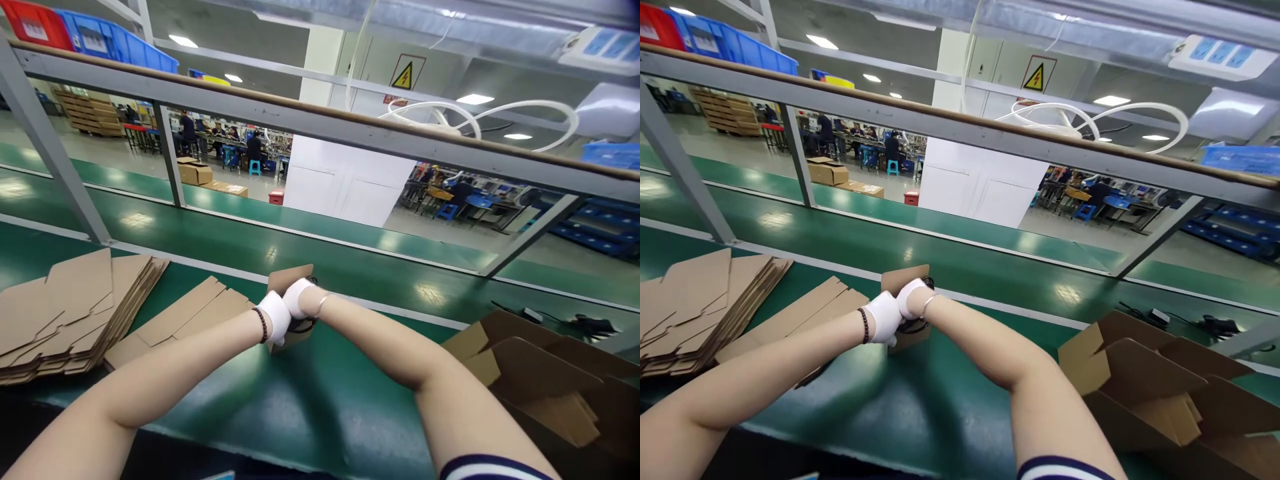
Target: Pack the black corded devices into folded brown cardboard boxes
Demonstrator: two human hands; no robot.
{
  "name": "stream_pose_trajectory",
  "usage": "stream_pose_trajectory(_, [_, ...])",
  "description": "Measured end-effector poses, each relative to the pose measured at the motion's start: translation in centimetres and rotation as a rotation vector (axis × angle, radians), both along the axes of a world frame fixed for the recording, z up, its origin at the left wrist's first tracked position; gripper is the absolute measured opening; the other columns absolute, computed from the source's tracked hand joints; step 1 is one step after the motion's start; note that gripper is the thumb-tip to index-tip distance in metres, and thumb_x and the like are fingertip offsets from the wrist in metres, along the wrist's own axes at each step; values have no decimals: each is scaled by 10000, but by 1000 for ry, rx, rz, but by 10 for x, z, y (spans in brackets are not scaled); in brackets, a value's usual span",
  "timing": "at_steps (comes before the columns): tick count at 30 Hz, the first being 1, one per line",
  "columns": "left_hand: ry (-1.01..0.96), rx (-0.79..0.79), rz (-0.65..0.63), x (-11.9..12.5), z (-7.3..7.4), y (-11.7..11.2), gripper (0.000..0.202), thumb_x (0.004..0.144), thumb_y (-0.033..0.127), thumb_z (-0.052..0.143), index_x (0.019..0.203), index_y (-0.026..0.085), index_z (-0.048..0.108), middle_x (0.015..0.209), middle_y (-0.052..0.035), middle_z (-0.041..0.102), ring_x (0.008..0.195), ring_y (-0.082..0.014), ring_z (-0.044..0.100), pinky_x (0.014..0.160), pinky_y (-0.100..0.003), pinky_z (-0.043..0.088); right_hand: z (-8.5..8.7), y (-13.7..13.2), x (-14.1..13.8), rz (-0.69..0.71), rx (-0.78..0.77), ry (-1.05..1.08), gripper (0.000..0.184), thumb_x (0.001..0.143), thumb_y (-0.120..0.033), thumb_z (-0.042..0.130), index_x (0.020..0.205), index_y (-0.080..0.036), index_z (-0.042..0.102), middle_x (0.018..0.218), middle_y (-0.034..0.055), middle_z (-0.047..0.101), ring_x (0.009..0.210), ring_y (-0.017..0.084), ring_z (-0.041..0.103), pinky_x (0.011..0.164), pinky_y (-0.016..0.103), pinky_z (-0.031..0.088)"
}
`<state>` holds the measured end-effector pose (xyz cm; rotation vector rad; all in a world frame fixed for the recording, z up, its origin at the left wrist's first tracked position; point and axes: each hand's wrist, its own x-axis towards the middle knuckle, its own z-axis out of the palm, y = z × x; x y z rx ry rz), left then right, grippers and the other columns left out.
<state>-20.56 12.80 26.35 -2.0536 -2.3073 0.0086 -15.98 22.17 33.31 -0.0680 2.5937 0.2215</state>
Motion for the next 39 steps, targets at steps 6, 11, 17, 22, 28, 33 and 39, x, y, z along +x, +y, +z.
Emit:
stream_pose_trajectory(6, [66, 146, 13, -6, 31, -56, 206, 711, 332, 708, 825, 179, 631, 879, -83, 633, 902, -265, 558, 727, -351, 404, 22, 48, 40, 346, 35, 217, 465, 705, -377, 729, 1149, -261, 652, 1177, 66, 621, 1117, 279, 521, 859, 369, 422])
stream_pose_trajectory(11, [-81, 342, 80, -7, 13, -59, 525, 672, 378, 775, 1104, 186, 547, 1011, -78, 593, 971, -261, 530, 768, -334, 449, 10, 49, 36, 298, 95, 323, 371, 805, -528, 625, 981, -212, 708, 992, 106, 655, 974, 284, 558, 764, 351, 441])
stream_pose_trajectory(17, [-63, 342, 32, -12, 4, -53, 226, 797, 277, 685, 990, 179, 621, 965, -80, 626, 1048, -266, 522, 856, -359, 442, -21, 17, 14, 2, 82, 371, 357, 861, -465, 577, 965, -143, 689, 963, 152, 674, 875, 290, 638, 717, 347, 475])
stream_pose_trajectory(22, [119, 107, 103, 3, 28, -41, 129, 811, 241, 625, 773, 136, 688, 797, -138, 656, 927, -322, 562, 713, -406, 422, -37, 5, 12, -71, 43, 327, 373, 928, -434, 467, 905, -142, 698, 864, 126, 701, 739, 249, 667, 689, 334, 484])
stream_pose_trajectory(28, [195, -57, 53, 4, 50, -21, 185, 791, 154, 592, 643, 131, 700, 646, -158, 667, 685, -329, 637, 626, -412, 399, -8, 19, 38, 46, 14, 295, 498, 942, -568, 373, 979, -207, 714, 981, 86, 696, 940, 245, 629, 778, 324, 479])
stream_pose_trajectory(33, [201, -83, 13, -4, 43, -5, 96, 709, 127, 660, 613, 120, 665, 604, -151, 661, 630, -319, 656, 635, -401, 423, -4, 29, 55, 88, 136, 390, 365, 865, -480, 574, 1029, -180, 702, 1087, 127, 640, 983, 284, 588, 745, 354, 491])
stream_pose_trajectory(39, [157, -133, 3, -2, 29, 15, 95, 660, 40, 630, 647, 128, 665, 665, -133, 688, 580, -280, 660, 538, -328, 439, -25, 16, 26, 4, 189, 394, 217, 887, -126, 499, 830, -93, 706, 924, 198, 681, 936, 306, 625, 766, 404, 487])
